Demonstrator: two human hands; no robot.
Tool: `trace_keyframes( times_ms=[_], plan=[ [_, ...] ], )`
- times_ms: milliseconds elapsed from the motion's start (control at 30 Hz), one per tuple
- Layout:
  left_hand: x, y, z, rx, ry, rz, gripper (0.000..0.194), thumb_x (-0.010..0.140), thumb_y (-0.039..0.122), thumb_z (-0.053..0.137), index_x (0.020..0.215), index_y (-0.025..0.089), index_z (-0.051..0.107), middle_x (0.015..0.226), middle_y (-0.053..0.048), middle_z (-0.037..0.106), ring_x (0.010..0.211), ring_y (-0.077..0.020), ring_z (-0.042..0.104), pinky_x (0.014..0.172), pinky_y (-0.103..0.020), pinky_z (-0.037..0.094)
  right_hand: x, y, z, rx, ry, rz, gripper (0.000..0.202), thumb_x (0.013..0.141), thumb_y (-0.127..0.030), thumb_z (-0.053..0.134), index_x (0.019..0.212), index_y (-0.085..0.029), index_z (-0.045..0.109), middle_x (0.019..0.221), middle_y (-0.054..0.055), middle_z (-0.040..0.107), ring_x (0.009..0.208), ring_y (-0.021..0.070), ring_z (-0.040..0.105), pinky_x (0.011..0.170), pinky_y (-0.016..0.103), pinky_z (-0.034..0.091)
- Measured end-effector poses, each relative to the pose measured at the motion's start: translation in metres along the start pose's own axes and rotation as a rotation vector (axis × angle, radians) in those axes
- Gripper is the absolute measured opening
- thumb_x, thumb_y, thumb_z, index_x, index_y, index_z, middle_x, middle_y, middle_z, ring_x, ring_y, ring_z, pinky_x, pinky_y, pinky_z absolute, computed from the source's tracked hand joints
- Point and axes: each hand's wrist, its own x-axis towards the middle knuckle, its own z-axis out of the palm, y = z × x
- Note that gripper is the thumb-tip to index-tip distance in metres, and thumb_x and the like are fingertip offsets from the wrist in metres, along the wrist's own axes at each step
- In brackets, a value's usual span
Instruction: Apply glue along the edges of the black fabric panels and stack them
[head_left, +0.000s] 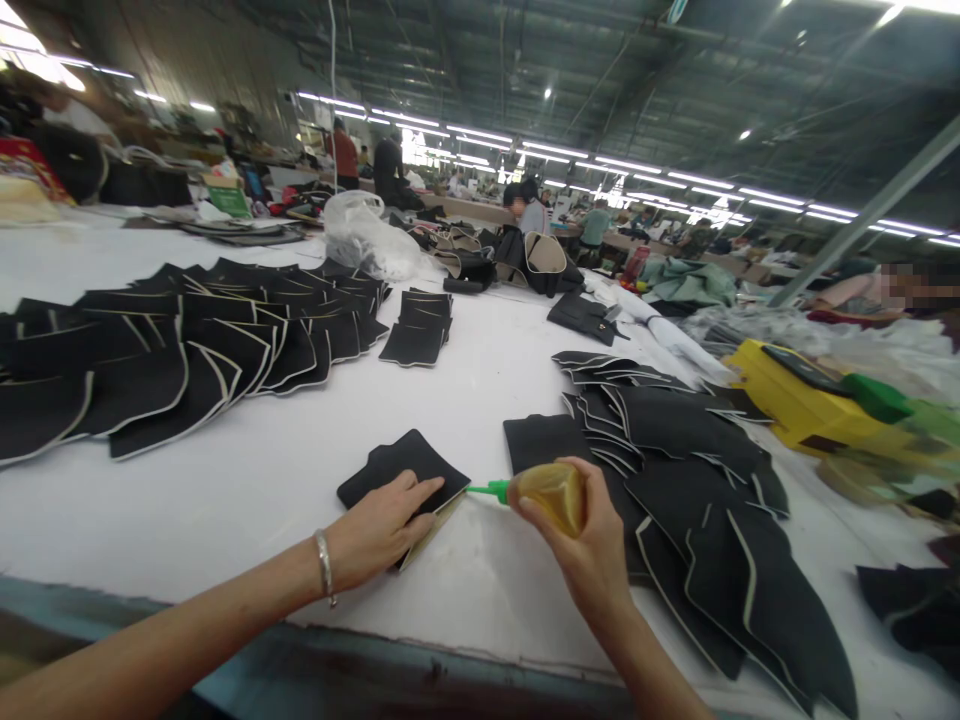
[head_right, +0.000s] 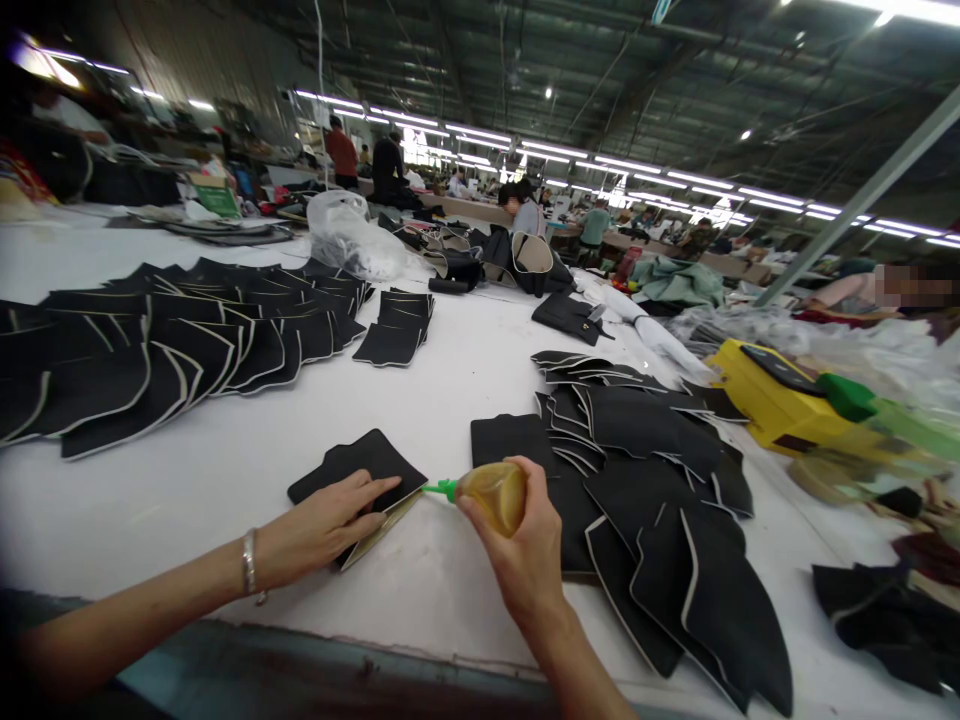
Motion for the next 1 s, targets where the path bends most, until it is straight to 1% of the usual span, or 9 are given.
trace_keyframes(
  times_ms=[167,367,500,633,733,800,900,933,1000],
  plan=[
    [0.001,0.000,0.000,0.001,0.005,-0.003,0.056,0.093,0.034,0.029,0.144,0.015,0.040,0.112,-0.011,0.053,0.097,-0.0226,0.058,0.090,-0.036,0.044,-0.008,-0.003,0.002,0.120,-0.148,0.056,0.053,0.073,-0.051,0.075,0.111,-0.022,0.051,0.088,0.002,0.065,0.076,0.0220,0.062,0.069,0.032,0.050],
    [0.002,-0.002,0.001,0.006,0.013,0.004,0.056,0.092,0.034,0.030,0.144,0.016,0.040,0.112,-0.010,0.054,0.098,-0.0224,0.059,0.090,-0.035,0.044,-0.001,-0.001,0.000,0.007,0.060,0.038,0.055,0.071,-0.053,0.074,0.112,-0.022,0.054,0.095,0.004,0.064,0.081,0.0248,0.062,0.075,0.038,0.048],
    [0.002,-0.001,0.003,0.014,0.024,-0.012,0.055,0.091,0.032,0.031,0.143,0.016,0.042,0.111,-0.010,0.055,0.097,-0.0229,0.059,0.089,-0.035,0.044,-0.012,-0.008,0.003,-0.003,0.074,0.028,0.054,0.071,-0.050,0.075,0.112,-0.022,0.055,0.097,0.004,0.063,0.082,0.0238,0.061,0.078,0.037,0.048],
    [0.001,0.001,0.001,-0.040,0.041,-0.006,0.056,0.089,0.033,0.035,0.141,0.016,0.044,0.111,-0.010,0.056,0.089,-0.0207,0.060,0.083,-0.032,0.046,-0.014,-0.007,0.005,0.340,-0.120,0.236,0.048,0.068,-0.049,0.078,0.100,-0.020,0.059,0.083,0.002,0.065,0.075,0.0226,0.062,0.067,0.033,0.050],
    [0.002,-0.005,-0.004,-0.175,0.036,-0.017,0.051,0.089,0.036,0.034,0.133,0.019,0.053,0.105,-0.007,0.060,0.072,-0.0164,0.059,0.069,-0.029,0.048,-0.005,0.004,0.001,0.698,-0.147,0.487,0.043,0.067,-0.046,0.079,0.095,-0.017,0.063,0.086,0.004,0.069,0.077,0.0225,0.065,0.064,0.031,0.053],
    [0.004,-0.015,-0.010,-0.178,0.166,-0.045,0.048,0.088,0.039,0.035,0.125,0.020,0.058,0.102,-0.006,0.061,0.075,-0.0177,0.059,0.071,-0.031,0.048,0.003,0.012,-0.005,0.904,-0.087,0.632,0.040,0.067,-0.043,0.081,0.095,-0.018,0.066,0.089,0.005,0.071,0.079,0.0221,0.067,0.066,0.032,0.056],
    [0.012,-0.038,-0.020,-0.030,0.454,-0.181,0.048,0.082,0.041,0.047,0.121,0.015,0.058,0.106,-0.010,0.061,0.095,-0.0243,0.058,0.086,-0.037,0.044,0.014,0.022,-0.017,1.176,-0.027,0.734,0.036,0.065,-0.036,0.083,0.094,-0.019,0.068,0.094,0.005,0.071,0.084,0.0211,0.069,0.071,0.032,0.059],
    [0.016,-0.046,-0.024,-0.004,0.485,-0.239,0.047,0.078,0.041,0.052,0.117,0.015,0.058,0.103,-0.010,0.061,0.095,-0.0252,0.058,0.085,-0.038,0.044,0.017,0.025,-0.022,1.257,-0.048,0.751,0.038,0.065,-0.036,0.083,0.095,-0.019,0.068,0.097,0.006,0.071,0.085,0.0206,0.069,0.072,0.031,0.059],
    [0.024,-0.059,-0.030,-0.087,0.403,-0.309,0.036,0.068,0.038,0.061,0.097,0.017,0.062,0.086,-0.005,0.063,0.081,-0.0222,0.059,0.074,-0.034,0.045,0.022,0.028,-0.029,1.395,-0.129,0.743,0.044,0.066,-0.040,0.082,0.101,-0.016,0.068,0.099,0.008,0.069,0.085,0.0185,0.068,0.071,0.027,0.060]
  ],
)
